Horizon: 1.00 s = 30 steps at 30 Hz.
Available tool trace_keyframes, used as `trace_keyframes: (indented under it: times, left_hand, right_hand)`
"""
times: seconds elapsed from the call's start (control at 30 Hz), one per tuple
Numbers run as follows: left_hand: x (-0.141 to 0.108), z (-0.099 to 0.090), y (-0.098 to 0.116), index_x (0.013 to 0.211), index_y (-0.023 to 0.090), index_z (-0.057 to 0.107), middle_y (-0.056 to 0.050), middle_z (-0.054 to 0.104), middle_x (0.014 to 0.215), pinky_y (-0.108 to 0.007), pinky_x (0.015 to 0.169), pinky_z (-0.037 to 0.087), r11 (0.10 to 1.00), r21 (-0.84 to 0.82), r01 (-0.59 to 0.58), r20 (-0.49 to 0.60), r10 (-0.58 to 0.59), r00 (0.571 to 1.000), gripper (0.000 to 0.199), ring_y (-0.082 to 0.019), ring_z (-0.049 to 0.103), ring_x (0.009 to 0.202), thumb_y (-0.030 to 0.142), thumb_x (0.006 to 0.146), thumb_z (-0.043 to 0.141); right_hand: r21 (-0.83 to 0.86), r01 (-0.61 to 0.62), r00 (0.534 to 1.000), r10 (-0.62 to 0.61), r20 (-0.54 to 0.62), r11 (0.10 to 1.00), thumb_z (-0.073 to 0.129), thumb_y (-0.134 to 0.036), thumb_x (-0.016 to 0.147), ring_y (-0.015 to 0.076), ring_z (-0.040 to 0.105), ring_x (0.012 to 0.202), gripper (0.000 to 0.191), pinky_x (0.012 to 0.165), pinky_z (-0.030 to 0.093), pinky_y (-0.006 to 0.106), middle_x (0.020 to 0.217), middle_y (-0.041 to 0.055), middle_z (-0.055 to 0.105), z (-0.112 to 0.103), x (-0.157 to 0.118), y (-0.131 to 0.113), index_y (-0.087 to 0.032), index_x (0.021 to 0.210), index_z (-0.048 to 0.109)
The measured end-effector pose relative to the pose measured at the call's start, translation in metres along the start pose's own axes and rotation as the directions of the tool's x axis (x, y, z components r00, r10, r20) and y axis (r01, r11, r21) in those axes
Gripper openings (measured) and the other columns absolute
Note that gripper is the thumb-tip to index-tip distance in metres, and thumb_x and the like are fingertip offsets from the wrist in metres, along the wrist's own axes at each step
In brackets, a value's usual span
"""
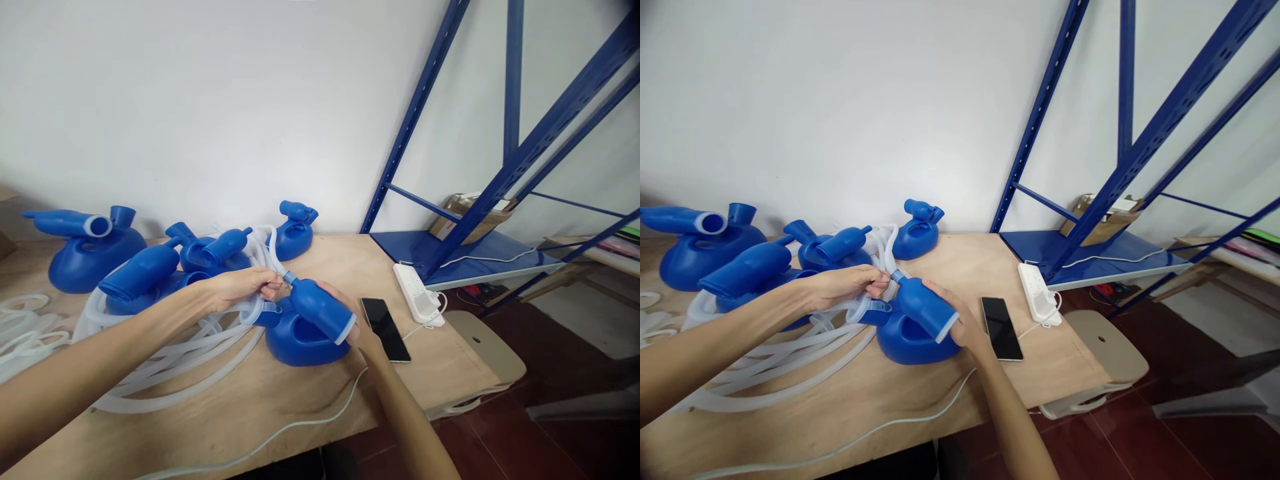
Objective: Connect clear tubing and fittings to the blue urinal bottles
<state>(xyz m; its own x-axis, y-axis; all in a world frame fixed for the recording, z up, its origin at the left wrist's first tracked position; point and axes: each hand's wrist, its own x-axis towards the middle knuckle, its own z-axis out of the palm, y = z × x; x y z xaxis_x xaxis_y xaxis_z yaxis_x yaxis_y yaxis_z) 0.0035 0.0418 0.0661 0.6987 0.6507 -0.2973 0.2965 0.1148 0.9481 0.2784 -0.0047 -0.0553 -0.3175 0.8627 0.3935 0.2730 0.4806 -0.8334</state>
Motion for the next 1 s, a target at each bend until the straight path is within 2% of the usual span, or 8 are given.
trace_keyframes:
  times: [0.1, 0.23, 0.37, 0.5, 0.63, 0.8, 0.9, 1.0]
  left_hand:
    - [0.003, -0.001, 0.001, 0.062, 0.023, 0.027, 0.005, 0.022, 0.066, -0.028, 0.056, 0.023, 1.0, 0.006, 0.01, 0.024, -0.01, 1.0, 0.031, -0.012, 0.015, 0.061, 0.031, 0.077, 0.053]
    - [0.008, -0.005, 0.003, 0.061, 0.023, 0.03, 0.004, 0.024, 0.065, -0.029, 0.056, 0.024, 0.999, 0.032, 0.013, 0.031, -0.014, 0.999, 0.031, -0.012, 0.017, 0.061, 0.03, 0.077, 0.056]
    - [0.006, -0.008, 0.006, 0.061, 0.021, 0.039, 0.002, 0.033, 0.066, -0.029, 0.061, 0.032, 0.998, 0.061, 0.007, 0.058, -0.01, 0.998, 0.029, -0.013, 0.027, 0.063, 0.029, 0.083, 0.056]
    - [0.005, -0.009, 0.0, 0.064, 0.02, 0.047, 0.0, 0.044, 0.07, -0.029, 0.067, 0.039, 0.994, 0.089, -0.068, 0.061, 0.063, 0.996, 0.029, -0.015, 0.038, 0.067, 0.032, 0.089, 0.055]
    - [0.007, -0.009, -0.008, 0.062, 0.02, 0.042, 0.001, 0.037, 0.066, -0.029, 0.063, 0.036, 0.994, 0.046, -0.095, 0.057, 0.092, 0.994, 0.034, -0.013, 0.03, 0.063, 0.035, 0.088, 0.058]
    - [0.008, -0.017, 0.001, 0.059, 0.021, 0.035, 0.003, 0.028, 0.064, -0.027, 0.059, 0.028, 1.0, -0.024, 0.005, 0.128, -0.001, 0.992, 0.038, -0.012, 0.021, 0.062, 0.032, 0.081, 0.065]
    - [0.012, -0.023, 0.008, 0.055, 0.022, 0.033, 0.004, 0.024, 0.06, -0.028, 0.057, 0.028, 0.998, 0.015, 0.066, 0.197, -0.068, 0.978, 0.042, -0.013, 0.02, 0.06, 0.031, 0.078, 0.067]
    - [0.015, -0.025, 0.011, 0.054, 0.022, 0.035, 0.003, 0.025, 0.059, -0.028, 0.057, 0.03, 0.995, 0.047, 0.093, 0.232, -0.101, 0.967, 0.041, -0.013, 0.022, 0.06, 0.031, 0.079, 0.066]
  right_hand:
    - [0.028, 0.04, 0.999, -0.041, 0.023, 0.999, 0.054, -0.049, 0.104, 0.0269, 0.051, 0.152, 0.052, 0.132, 0.039, 0.048, 0.161, -0.0084, 0.054, 0.0, -0.001, -0.003, -0.042, 0.155, 0.053]
    - [0.005, 0.04, 0.999, -0.04, 0.004, 0.999, 0.048, -0.059, 0.105, 0.0286, 0.047, 0.154, 0.056, 0.133, 0.035, 0.049, 0.163, -0.0057, 0.052, 0.001, -0.003, -0.005, -0.039, 0.157, 0.052]
    - [0.002, 0.015, 0.999, -0.015, 0.036, 1.0, 0.046, -0.061, 0.105, 0.0279, 0.046, 0.155, 0.058, 0.133, 0.034, 0.047, 0.164, -0.0044, 0.051, -0.002, -0.004, -0.001, -0.038, 0.159, 0.051]
    - [0.029, 0.04, 0.998, -0.041, 0.04, 0.999, 0.045, -0.063, 0.105, 0.0299, 0.042, 0.157, 0.062, 0.134, 0.032, 0.051, 0.167, -0.0034, 0.047, -0.004, -0.006, 0.003, -0.037, 0.161, 0.048]
    - [0.042, 0.048, 0.997, -0.05, 0.059, 0.998, 0.045, -0.064, 0.105, 0.0302, 0.042, 0.157, 0.063, 0.133, 0.034, 0.051, 0.167, -0.0017, 0.046, -0.005, -0.007, 0.001, -0.036, 0.162, 0.047]
    - [0.072, 0.127, 0.983, -0.136, 0.126, 0.989, 0.048, -0.062, 0.105, 0.0309, 0.047, 0.154, 0.064, 0.131, 0.036, 0.052, 0.166, 0.0011, 0.049, -0.008, -0.003, -0.003, -0.034, 0.163, 0.045]
    - [0.051, 0.139, 0.977, -0.146, 0.154, 0.989, 0.049, -0.06, 0.106, 0.0305, 0.047, 0.154, 0.064, 0.131, 0.036, 0.053, 0.167, 0.0013, 0.048, -0.011, -0.001, -0.007, -0.034, 0.164, 0.043]
    - [0.03, 0.125, 0.978, -0.128, 0.167, 0.992, 0.048, -0.065, 0.104, 0.0316, 0.047, 0.154, 0.069, 0.131, 0.036, 0.053, 0.167, 0.003, 0.048, -0.011, -0.001, -0.011, -0.031, 0.164, 0.043]
